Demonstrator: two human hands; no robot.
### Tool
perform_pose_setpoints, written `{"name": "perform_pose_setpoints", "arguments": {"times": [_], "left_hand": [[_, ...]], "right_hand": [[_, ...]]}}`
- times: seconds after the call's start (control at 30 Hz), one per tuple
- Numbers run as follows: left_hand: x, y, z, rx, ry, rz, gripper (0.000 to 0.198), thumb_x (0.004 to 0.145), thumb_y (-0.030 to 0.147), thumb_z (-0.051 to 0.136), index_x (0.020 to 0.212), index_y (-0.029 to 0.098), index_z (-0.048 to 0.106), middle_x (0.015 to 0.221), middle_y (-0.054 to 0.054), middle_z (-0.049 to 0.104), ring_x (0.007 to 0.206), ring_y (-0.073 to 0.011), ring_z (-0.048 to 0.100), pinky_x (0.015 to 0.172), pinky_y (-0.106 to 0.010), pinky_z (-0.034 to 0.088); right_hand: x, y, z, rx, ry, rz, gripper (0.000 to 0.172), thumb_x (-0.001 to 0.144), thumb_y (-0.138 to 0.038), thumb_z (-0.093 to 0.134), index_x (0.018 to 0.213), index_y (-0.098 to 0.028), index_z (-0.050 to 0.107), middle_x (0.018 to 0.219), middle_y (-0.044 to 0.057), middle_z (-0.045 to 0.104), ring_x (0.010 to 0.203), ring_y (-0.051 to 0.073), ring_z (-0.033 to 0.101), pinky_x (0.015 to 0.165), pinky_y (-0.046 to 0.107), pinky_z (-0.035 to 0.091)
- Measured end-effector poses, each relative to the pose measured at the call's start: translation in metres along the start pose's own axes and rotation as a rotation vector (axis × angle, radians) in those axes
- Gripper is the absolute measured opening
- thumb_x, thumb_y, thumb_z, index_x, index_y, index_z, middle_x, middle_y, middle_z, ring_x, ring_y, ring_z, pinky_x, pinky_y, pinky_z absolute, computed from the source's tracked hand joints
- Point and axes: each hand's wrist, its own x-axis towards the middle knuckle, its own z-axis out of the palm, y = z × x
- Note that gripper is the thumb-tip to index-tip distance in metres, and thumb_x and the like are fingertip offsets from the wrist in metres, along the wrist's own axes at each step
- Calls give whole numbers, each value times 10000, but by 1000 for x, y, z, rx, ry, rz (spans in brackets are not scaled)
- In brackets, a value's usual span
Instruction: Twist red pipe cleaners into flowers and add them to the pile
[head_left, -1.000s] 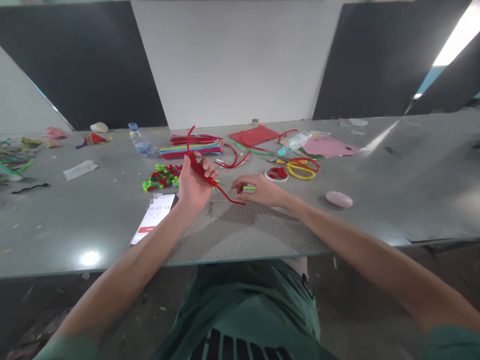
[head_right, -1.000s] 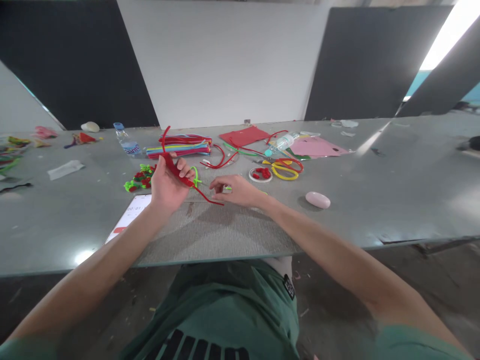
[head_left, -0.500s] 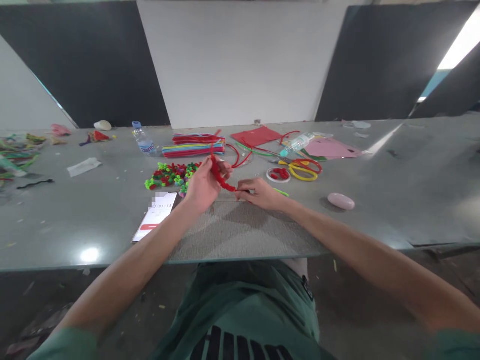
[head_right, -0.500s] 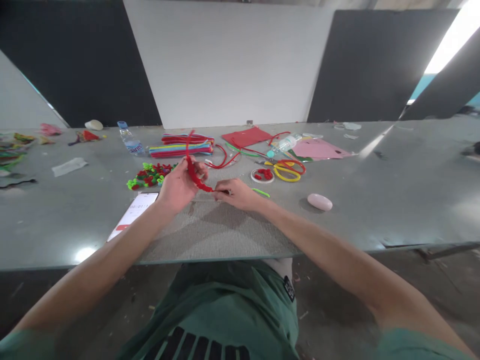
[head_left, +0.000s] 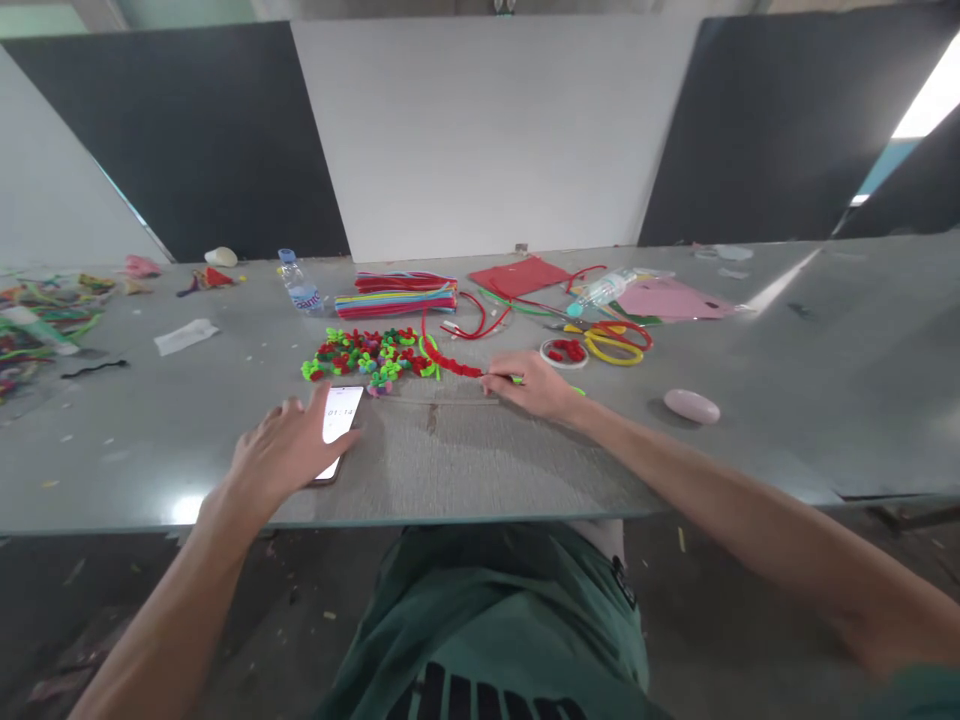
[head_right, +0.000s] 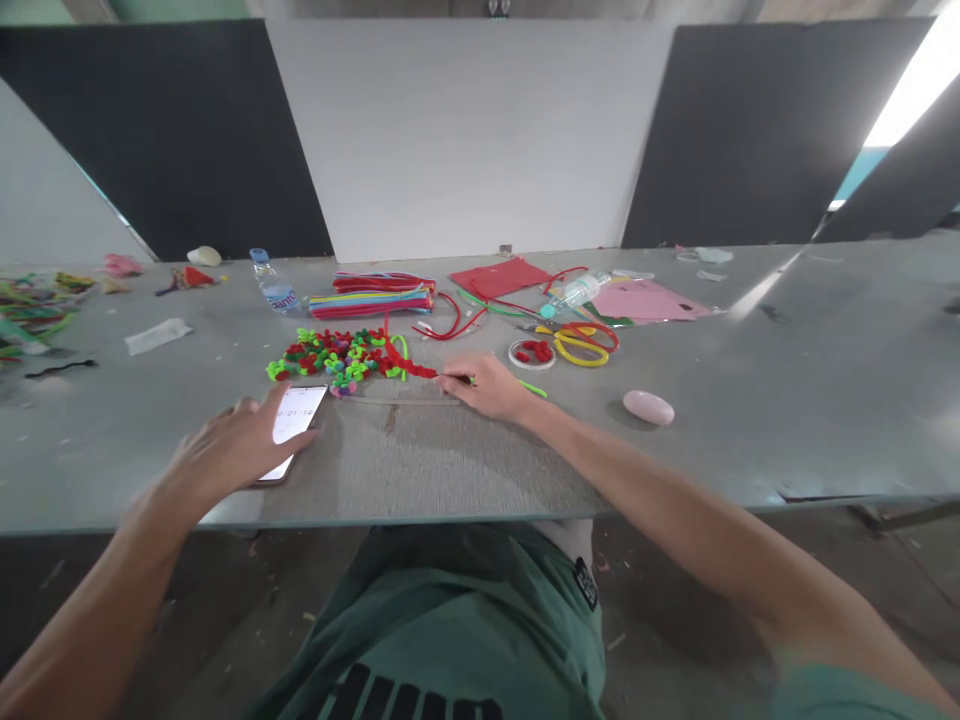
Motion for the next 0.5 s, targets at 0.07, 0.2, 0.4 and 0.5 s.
{"name": "perform_pose_setpoints", "arguments": {"times": [0.07,0.2,0.4,0.5], "left_hand": [[2,-2,7,10,19,-17,886,936,707,484,1644,188,363,1272,-316,686,1209,-562,638,935,-661,497],[11,-10,3,2,18,-29,794,938,579,515,1631,220,371,1289,-287,694,1173,-529,668,905,-630,519],[30,-33,10,14,57,-21,745,959,612,489,1568,187,431,1299,-302,681,1210,-554,631,890,-630,515],[41,-46,18,-55,110,-10,751,928,619,560,1536,191,457,1210,-256,720,1209,-567,616,908,-648,510]], "right_hand": [[0,-1,0,-23,-24,1,397,1058,-389,524,736,-204,662,720,16,671,708,160,595,711,293,399],[0,-2,0,-21,-39,-31,388,1061,-380,510,742,-207,647,751,26,682,728,166,602,734,299,415],[1,-1,0,-27,-40,-102,388,1069,-355,511,725,-209,616,716,10,631,689,151,539,713,302,383],[1,-2,1,-33,-34,-91,377,1070,-343,513,733,-212,619,717,7,624,704,155,553,721,305,388]]}}
